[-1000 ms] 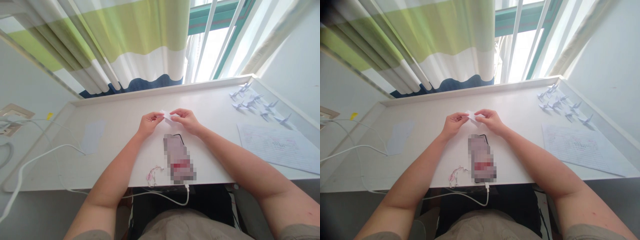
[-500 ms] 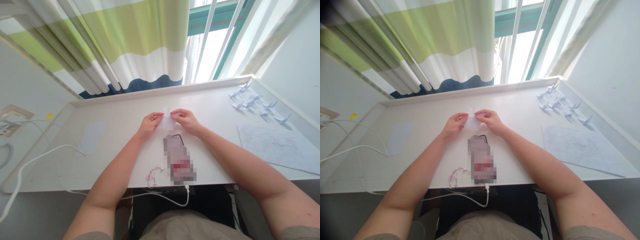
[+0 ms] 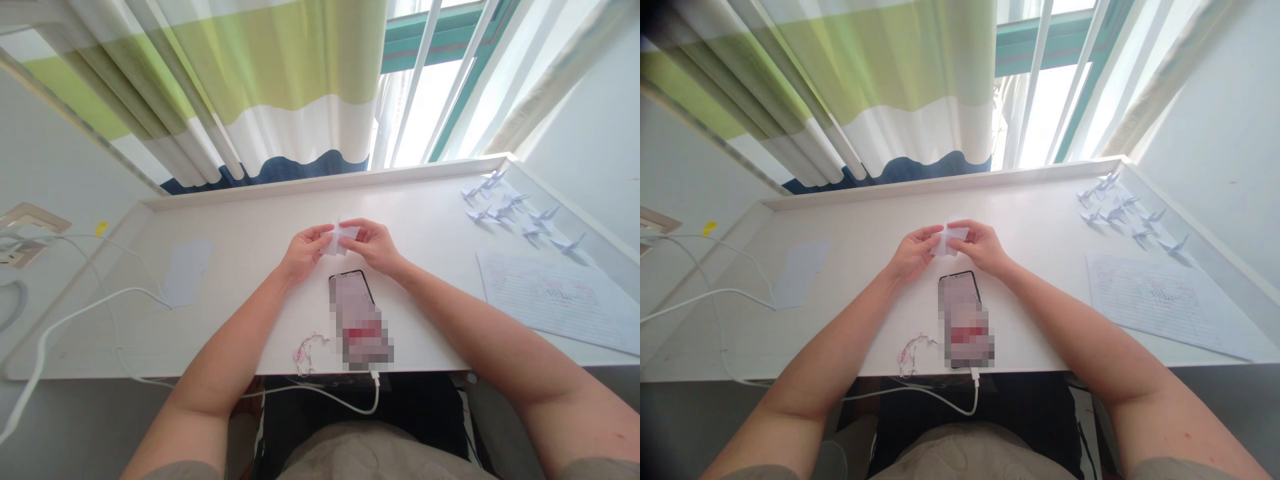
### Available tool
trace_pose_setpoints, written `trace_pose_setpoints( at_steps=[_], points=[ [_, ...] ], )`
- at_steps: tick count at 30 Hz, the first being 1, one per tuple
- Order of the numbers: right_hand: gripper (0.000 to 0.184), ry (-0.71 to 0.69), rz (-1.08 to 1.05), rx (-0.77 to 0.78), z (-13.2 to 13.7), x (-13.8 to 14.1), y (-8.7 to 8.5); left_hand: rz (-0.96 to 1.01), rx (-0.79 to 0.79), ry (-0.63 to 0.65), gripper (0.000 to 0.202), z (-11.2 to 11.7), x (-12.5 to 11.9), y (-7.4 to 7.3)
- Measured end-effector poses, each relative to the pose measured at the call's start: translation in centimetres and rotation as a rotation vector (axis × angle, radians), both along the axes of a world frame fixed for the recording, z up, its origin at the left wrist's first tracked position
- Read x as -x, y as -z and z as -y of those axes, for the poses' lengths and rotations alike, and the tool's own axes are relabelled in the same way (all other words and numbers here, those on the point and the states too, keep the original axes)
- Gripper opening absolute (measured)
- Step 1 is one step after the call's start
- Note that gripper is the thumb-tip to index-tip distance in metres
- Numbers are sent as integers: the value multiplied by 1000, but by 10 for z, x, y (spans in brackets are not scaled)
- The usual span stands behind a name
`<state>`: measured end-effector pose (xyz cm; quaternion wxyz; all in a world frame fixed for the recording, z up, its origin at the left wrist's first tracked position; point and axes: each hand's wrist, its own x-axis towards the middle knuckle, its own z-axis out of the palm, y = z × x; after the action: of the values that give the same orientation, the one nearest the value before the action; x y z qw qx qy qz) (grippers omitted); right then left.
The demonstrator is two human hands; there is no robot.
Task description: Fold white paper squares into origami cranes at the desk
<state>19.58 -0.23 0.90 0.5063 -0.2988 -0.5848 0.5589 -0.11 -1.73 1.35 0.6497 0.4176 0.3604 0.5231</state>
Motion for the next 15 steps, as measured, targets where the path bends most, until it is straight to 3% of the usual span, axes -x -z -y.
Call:
trace_pose_setpoints(
  at_steps=[7, 15],
  points=[
    [40, 78, 100, -101, 0, -2, 1, -26, -16, 28, 42, 2, -2, 1],
    [60, 32, -7, 15, 0, 0, 4, -60, -72, -41, 47, 1, -5, 4]
  ],
)
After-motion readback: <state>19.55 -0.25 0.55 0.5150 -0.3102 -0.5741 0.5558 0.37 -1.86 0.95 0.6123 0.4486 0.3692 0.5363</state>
